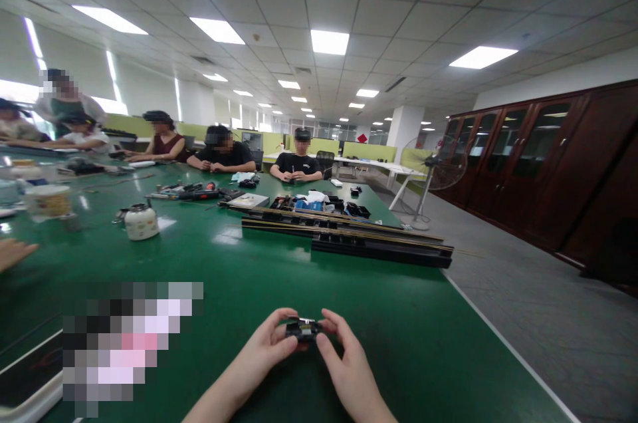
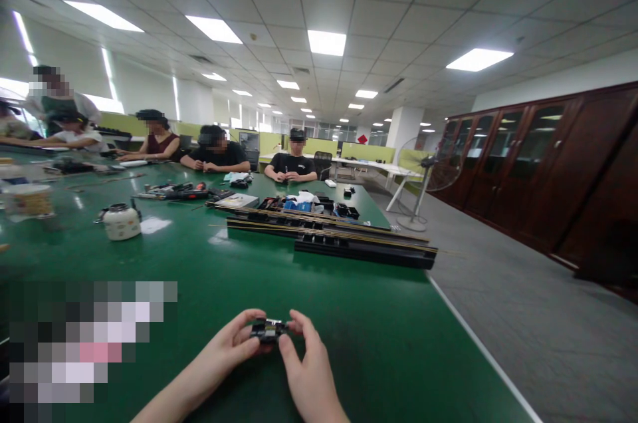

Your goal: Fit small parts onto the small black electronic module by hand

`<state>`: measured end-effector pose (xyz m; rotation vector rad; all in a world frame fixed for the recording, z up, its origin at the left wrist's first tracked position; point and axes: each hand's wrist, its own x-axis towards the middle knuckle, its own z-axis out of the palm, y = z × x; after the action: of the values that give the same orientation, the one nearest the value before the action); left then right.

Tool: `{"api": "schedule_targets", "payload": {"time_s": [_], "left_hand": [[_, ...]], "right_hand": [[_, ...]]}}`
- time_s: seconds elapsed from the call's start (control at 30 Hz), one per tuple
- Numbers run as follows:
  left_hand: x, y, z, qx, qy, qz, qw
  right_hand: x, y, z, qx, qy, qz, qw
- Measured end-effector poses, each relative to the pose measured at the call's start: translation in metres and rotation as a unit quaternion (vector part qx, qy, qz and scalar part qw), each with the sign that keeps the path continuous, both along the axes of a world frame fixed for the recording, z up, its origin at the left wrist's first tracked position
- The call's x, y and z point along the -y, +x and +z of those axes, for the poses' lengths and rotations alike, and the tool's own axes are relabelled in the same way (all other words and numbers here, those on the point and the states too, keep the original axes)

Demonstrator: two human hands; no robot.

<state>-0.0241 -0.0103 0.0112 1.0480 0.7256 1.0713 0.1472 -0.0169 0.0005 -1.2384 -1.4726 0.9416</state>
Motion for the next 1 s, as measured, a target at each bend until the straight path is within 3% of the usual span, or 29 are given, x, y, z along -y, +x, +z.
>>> {"api": "schedule_targets", "payload": {"time_s": [0.13,0.43,1.0], "left_hand": [[0.000,-0.001,-0.001,-0.008,-0.011,0.003,1.000],[-0.012,-0.003,-0.017,-0.033,0.005,0.013,0.999],[-0.009,-0.002,-0.013,-0.038,-0.005,0.012,0.999]], "right_hand": [[0.000,-0.001,0.001,0.005,0.008,0.004,1.000],[0.001,-0.001,0.005,0.008,0.015,-0.001,1.000],[0.003,-0.002,0.008,0.021,0.027,-0.017,0.999]]}}
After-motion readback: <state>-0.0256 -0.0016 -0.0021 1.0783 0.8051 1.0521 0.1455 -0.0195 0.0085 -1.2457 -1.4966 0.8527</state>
